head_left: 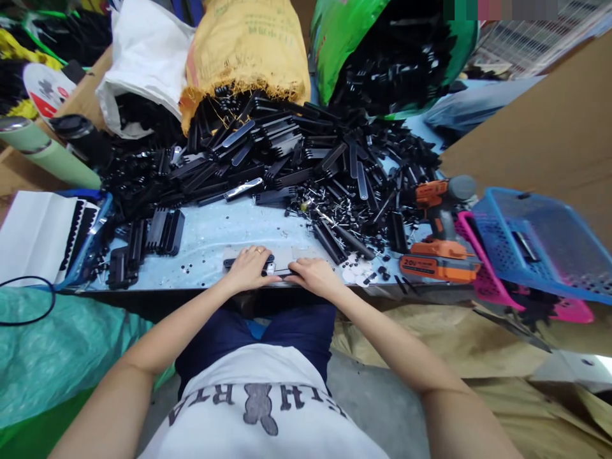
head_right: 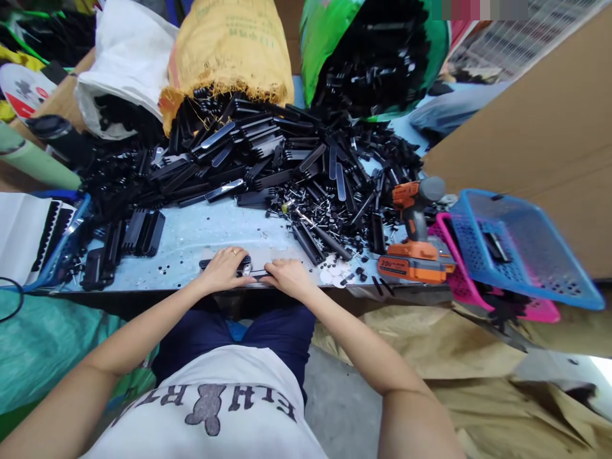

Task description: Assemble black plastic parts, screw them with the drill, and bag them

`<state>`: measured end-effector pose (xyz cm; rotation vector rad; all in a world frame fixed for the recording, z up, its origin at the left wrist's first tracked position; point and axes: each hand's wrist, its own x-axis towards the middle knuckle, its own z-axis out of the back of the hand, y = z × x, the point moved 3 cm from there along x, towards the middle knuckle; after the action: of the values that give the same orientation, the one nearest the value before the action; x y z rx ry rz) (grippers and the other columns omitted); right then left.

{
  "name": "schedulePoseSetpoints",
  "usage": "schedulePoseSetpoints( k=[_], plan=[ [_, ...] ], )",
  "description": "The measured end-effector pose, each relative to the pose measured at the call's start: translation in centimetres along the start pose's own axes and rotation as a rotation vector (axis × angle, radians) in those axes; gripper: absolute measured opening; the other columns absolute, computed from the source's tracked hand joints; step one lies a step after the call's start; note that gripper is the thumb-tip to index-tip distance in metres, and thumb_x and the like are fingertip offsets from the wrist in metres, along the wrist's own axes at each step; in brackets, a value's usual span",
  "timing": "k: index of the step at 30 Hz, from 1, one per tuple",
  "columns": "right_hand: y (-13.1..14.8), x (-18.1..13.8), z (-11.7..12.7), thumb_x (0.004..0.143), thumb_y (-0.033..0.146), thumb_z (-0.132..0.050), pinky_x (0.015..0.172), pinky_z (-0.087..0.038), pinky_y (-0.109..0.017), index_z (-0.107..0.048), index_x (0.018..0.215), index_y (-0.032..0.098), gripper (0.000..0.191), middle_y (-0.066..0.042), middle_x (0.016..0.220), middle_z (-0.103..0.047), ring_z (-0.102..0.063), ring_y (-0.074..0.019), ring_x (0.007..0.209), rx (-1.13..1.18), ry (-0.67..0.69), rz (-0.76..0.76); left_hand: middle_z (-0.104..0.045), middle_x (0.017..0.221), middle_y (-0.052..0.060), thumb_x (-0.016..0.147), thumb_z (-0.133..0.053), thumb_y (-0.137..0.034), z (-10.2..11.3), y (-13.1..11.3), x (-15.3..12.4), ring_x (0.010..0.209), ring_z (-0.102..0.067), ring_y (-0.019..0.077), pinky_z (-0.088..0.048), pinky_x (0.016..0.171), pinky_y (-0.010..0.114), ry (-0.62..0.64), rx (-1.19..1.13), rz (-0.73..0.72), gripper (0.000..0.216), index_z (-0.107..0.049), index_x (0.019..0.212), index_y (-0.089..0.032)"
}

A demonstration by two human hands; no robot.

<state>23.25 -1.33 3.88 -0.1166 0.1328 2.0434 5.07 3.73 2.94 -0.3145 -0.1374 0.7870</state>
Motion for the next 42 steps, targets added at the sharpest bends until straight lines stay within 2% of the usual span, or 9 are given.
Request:
schedulePoseSetpoints(
  k=[6, 13, 17, 21, 26, 30, 33, 37, 42],
  plan=[
    [1.4, -0.5, 1.5, 0.097, 0.046, -0.032, 0.065, -0.025, -0.030, -0.061, 0.097, 0.018, 0.039, -0.007, 0.083, -0.062, -0.053, -0.0180, 0.077, -0.108, -0.165, -0.015, -0.060, 0.102, 0.011, 0.075, -0.057, -0.064, -0.6, 0.5, -0.9, 0.094, -0.058, 0.0271, -0.044, 0.080, 0.038, -0.100, -0.028, -0.039, 0.061, -0.049, 0.111, -0.016],
    [2.1, 0.3, 3.8, 0.095, 0.041, -0.039, 0.065, -0.026, -0.032, -0.062, 0.095, 0.017, 0.034, -0.010, 0.083, -0.062, -0.051, -0.0193, 0.076, -0.108, -0.183, -0.007, -0.062, 0.102, 0.011, 0.081, -0.055, -0.055, -0.4, 1.0, -1.4, 0.099, -0.059, 0.0256, -0.046, 0.083, 0.035, -0.218, -0.117, -0.035, 0.047, -0.052, 0.109, -0.017],
    [0.8, 0.8, 3.0, 0.095, 0.044, -0.038, 0.066, -0.028, -0.032, -0.063, 0.096, 0.017, 0.037, -0.009, 0.083, -0.062, -0.053, -0.0192, 0.077, -0.068, -0.200, 0.020, -0.063, 0.103, 0.010, 0.078, -0.059, -0.056, -0.7, 0.9, -1.0, 0.100, -0.059, 0.0262, -0.045, 0.085, 0.036, -0.134, -0.150, 0.006, 0.050, -0.052, 0.112, -0.019],
    [-1.7, 0.9, 0.6, 0.094, 0.050, -0.039, 0.067, -0.033, -0.029, -0.064, 0.097, 0.017, 0.041, -0.008, 0.089, -0.063, -0.056, -0.0172, 0.078, 0.010, -0.251, 0.043, -0.058, 0.116, 0.013, 0.085, -0.051, -0.050, 0.1, 2.4, 3.4, 0.109, -0.054, 0.0268, -0.043, 0.091, 0.037, -0.067, -0.148, 0.021, 0.049, -0.048, 0.121, -0.017],
    [-2.8, 0.2, -1.5, 0.092, 0.050, -0.042, 0.073, -0.039, -0.028, -0.065, 0.097, 0.016, 0.042, -0.009, 0.090, -0.063, -0.055, -0.0177, 0.085, 0.069, -0.321, 0.051, -0.053, 0.119, 0.023, 0.090, -0.028, -0.008, 3.0, 8.0, 12.3, 0.107, -0.054, 0.0277, -0.042, 0.088, 0.039, -0.176, 0.060, 0.407, 0.039, -0.044, 0.125, -0.006],
    [-3.5, 1.5, -0.7, 0.095, 0.041, -0.039, 0.078, -0.040, -0.031, -0.064, 0.101, 0.017, 0.036, -0.010, 0.097, -0.063, -0.053, -0.0193, 0.089, 0.067, -0.354, -0.045, -0.055, 0.114, 0.023, 0.087, -0.029, -0.003, 3.2, 9.6, 15.1, 0.102, -0.055, 0.0280, -0.044, 0.083, 0.039, -0.137, 0.100, 0.356, 0.037, -0.049, 0.118, -0.006],
    [-5.2, 4.6, 0.8, 0.095, 0.027, -0.037, 0.080, -0.039, -0.036, -0.062, 0.106, 0.013, 0.031, -0.015, 0.102, -0.062, -0.051, -0.0242, 0.094, -0.009, -0.370, -0.277, -0.057, 0.110, 0.021, 0.088, -0.032, -0.005, 2.7, 9.4, 14.7, 0.104, -0.054, 0.0277, -0.045, 0.082, 0.036, -0.115, 0.112, 0.297, 0.029, -0.056, 0.106, -0.007],
    [-7.0, 8.5, 2.0, 0.089, 0.008, -0.033, 0.079, -0.036, -0.043, -0.063, 0.099, 0.007, 0.032, -0.023, 0.096, -0.064, -0.052, -0.0304, 0.095, -0.085, -0.226, -0.566, -0.055, 0.114, 0.022, 0.086, -0.032, -0.001, 3.0, 9.2, 13.0, 0.105, -0.053, 0.0264, -0.045, 0.082, 0.035, -0.130, 0.123, 0.312, 0.030, -0.056, 0.103, -0.006],
    [-6.7, 8.1, 1.8, 0.087, 0.007, -0.037, 0.080, -0.038, -0.042, -0.065, 0.090, 0.008, 0.028, -0.022, 0.092, -0.065, -0.057, -0.0287, 0.092, -0.051, -0.200, -0.493, -0.062, 0.098, 0.012, 0.088, -0.045, -0.015, 4.0, 9.4, 6.5, 0.094, -0.058, 0.0205, -0.045, 0.083, 0.031, -0.209, 0.028, 0.301, 0.020, -0.059, 0.101, -0.012]
  ],
)
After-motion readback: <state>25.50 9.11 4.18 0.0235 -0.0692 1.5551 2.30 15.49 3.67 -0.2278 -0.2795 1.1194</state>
